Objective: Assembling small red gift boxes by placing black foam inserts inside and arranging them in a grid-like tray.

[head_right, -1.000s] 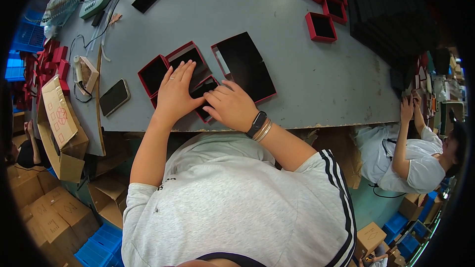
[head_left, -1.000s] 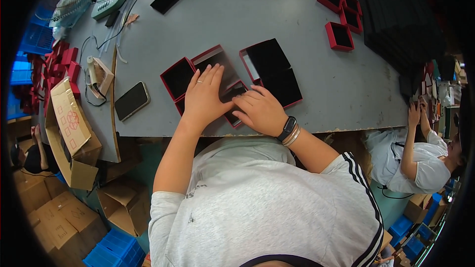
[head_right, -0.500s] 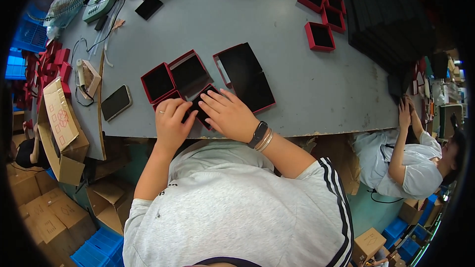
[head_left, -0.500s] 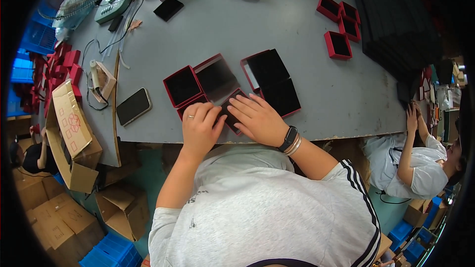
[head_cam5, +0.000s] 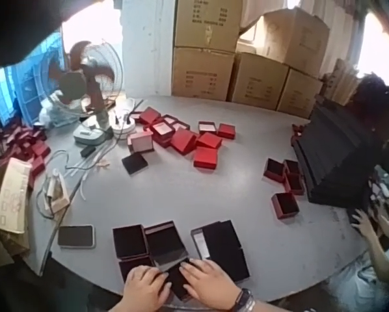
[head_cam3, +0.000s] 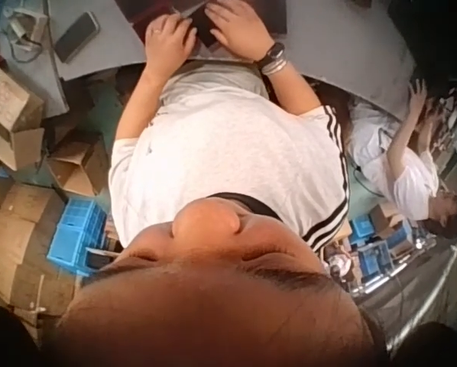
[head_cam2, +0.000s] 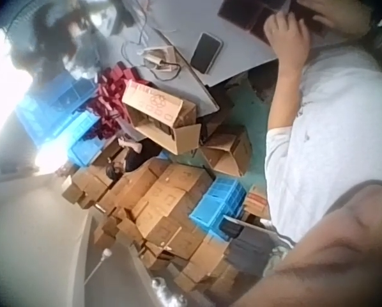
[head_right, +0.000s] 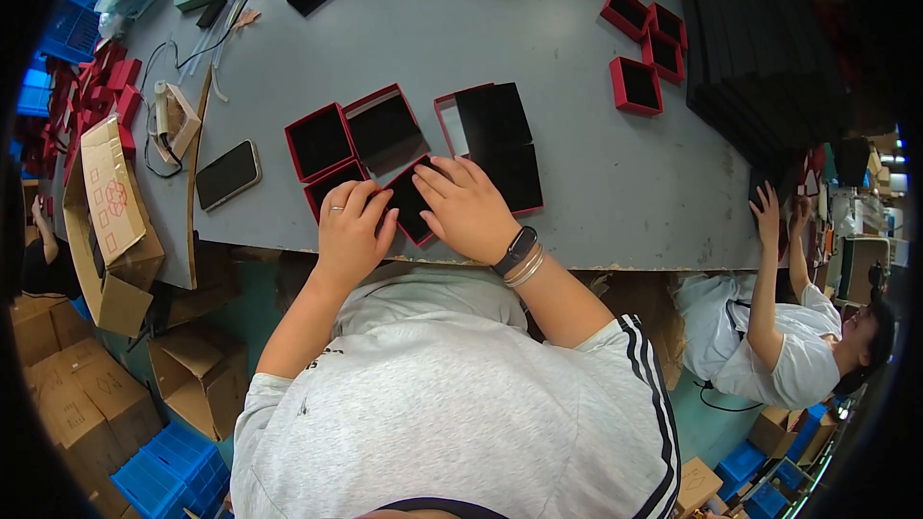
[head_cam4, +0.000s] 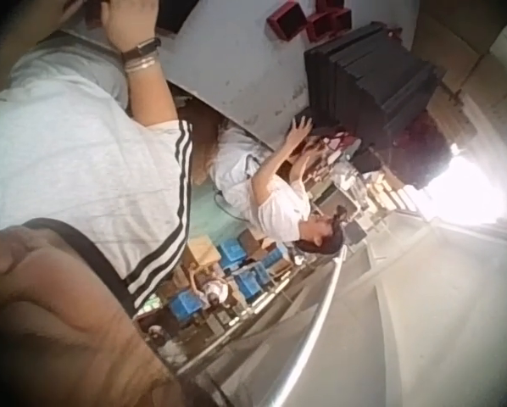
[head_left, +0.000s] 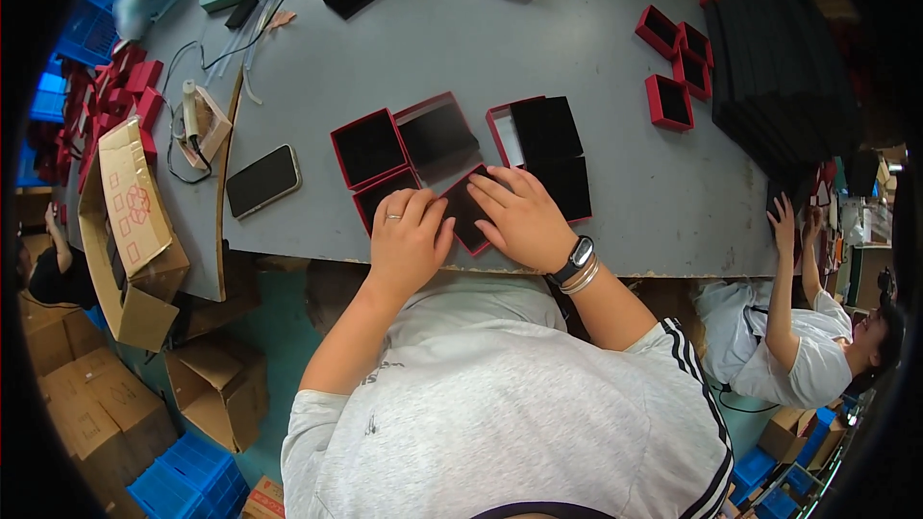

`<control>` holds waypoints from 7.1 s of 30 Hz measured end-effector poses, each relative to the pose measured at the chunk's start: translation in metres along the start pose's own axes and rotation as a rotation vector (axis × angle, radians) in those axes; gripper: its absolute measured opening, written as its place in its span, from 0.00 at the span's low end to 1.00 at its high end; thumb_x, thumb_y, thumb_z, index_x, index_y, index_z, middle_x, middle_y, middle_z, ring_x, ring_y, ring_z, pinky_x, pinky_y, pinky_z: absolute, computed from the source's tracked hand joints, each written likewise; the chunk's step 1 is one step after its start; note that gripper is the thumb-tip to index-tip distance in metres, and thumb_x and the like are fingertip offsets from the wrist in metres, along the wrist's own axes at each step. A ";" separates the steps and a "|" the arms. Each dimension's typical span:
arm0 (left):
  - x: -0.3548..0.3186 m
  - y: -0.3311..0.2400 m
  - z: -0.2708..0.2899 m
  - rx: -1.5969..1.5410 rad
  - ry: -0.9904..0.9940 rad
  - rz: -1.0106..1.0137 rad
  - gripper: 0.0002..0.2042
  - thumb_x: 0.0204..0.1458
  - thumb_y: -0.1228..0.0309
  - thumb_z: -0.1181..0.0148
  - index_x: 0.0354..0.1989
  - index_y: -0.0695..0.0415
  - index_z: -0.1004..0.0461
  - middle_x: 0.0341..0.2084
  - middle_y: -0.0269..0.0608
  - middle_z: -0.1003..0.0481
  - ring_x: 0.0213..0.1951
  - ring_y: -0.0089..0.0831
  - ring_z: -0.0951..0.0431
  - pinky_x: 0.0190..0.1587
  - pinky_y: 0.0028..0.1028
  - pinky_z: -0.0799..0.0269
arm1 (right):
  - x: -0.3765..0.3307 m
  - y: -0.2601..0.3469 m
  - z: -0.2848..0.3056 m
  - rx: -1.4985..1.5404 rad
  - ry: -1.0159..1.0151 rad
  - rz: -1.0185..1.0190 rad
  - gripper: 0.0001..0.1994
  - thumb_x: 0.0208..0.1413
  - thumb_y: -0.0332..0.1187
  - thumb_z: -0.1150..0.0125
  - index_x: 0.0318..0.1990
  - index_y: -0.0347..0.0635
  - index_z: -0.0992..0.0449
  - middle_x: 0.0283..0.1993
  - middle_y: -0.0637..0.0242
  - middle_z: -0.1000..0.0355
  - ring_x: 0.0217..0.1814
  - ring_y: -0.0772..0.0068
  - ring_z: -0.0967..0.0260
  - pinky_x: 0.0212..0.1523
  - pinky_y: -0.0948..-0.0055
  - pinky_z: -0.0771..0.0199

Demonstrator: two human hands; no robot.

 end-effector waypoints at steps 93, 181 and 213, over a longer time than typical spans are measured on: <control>0.003 -0.011 -0.014 0.129 0.335 0.000 0.36 0.34 0.56 0.23 0.58 0.43 0.26 0.61 0.39 0.35 0.58 0.34 0.32 0.71 0.55 0.58 | -0.011 0.014 -0.010 -0.149 -0.006 -0.063 0.39 0.37 0.43 0.24 0.61 0.43 0.30 0.64 0.65 0.35 0.73 0.56 0.48 0.74 0.45 0.56; 0.040 0.070 -0.018 -0.228 0.322 0.201 0.58 0.33 0.60 0.23 0.75 0.53 0.54 0.64 0.47 0.34 0.68 0.40 0.38 0.71 0.57 0.62 | 0.025 -0.010 0.013 0.132 -0.359 0.005 0.17 0.50 0.24 0.37 0.49 0.48 0.20 0.52 0.65 0.25 0.54 0.60 0.27 0.51 0.63 0.23; 0.041 0.067 -0.020 -0.112 0.268 0.137 0.57 0.31 0.58 0.21 0.73 0.51 0.49 0.64 0.38 0.33 0.68 0.38 0.39 0.71 0.52 0.58 | 0.044 0.003 0.000 0.080 -0.104 -0.006 0.29 0.59 0.46 0.38 0.65 0.44 0.33 0.70 0.55 0.37 0.73 0.54 0.43 0.71 0.53 0.44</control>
Point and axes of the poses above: each hand's wrist, its own x-axis towards the middle knuckle, its own z-axis out of the back of the hand, y = z × x, the point moved 8 cm from there along x, towards the middle knuckle
